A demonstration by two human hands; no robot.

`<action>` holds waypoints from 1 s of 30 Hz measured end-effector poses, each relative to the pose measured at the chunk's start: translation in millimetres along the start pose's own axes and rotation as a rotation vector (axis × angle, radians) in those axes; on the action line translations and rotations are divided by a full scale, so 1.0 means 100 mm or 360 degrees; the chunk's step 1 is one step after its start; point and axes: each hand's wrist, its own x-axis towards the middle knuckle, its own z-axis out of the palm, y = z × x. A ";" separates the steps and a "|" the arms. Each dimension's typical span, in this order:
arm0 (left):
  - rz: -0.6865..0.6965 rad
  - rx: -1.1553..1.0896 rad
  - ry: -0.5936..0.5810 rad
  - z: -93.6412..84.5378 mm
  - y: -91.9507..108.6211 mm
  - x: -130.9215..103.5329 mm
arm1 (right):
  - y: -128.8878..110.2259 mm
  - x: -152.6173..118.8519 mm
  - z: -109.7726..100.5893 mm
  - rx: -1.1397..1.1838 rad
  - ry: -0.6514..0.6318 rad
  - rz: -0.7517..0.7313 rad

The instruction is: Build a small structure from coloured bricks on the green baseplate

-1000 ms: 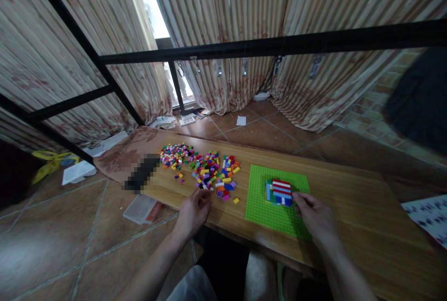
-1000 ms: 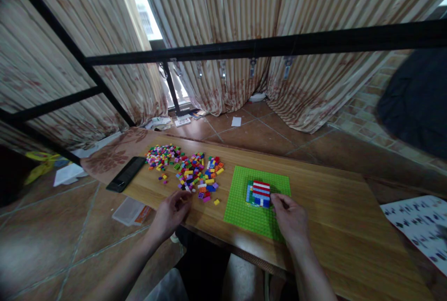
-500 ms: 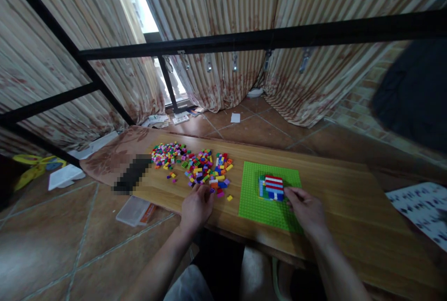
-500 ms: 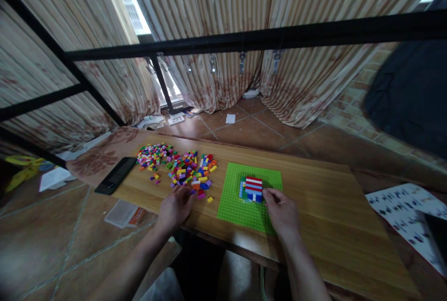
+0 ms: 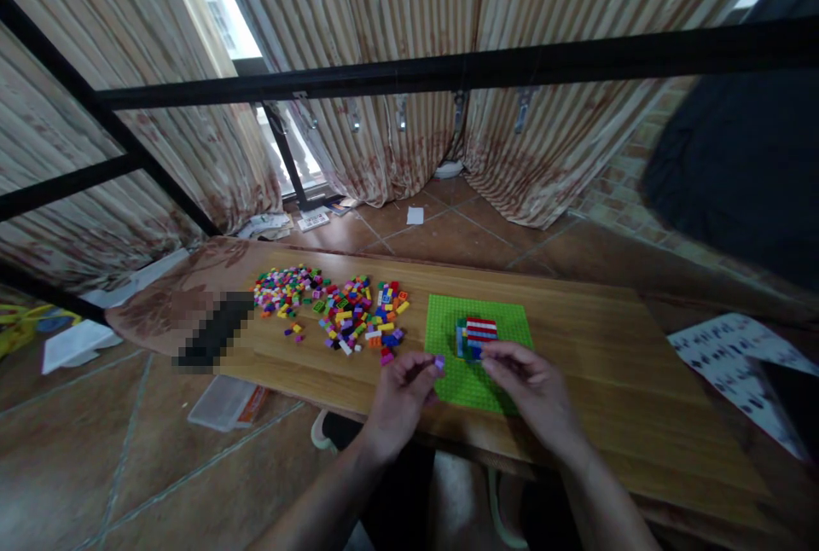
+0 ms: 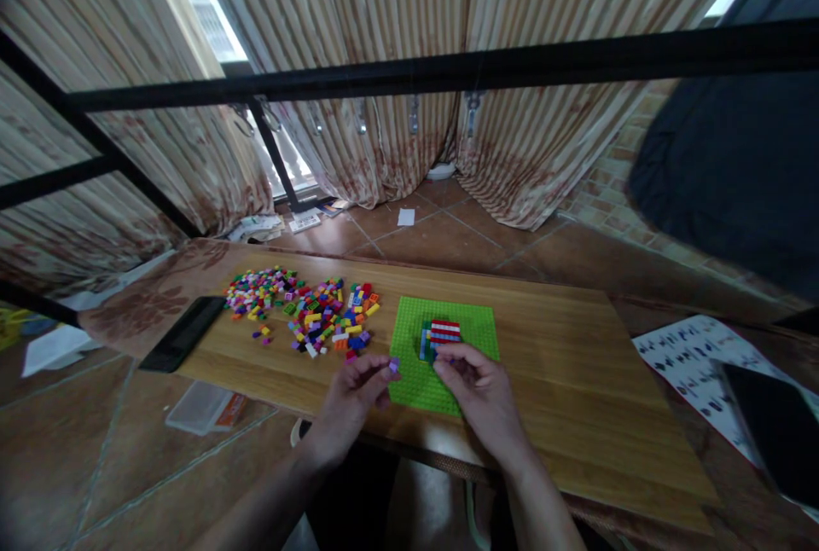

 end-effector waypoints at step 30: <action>-0.0335 -0.0255 -0.0094 0.38 -0.11 0.11 | 0.12 0.01 -0.15 -0.0921 0.0012 -0.0444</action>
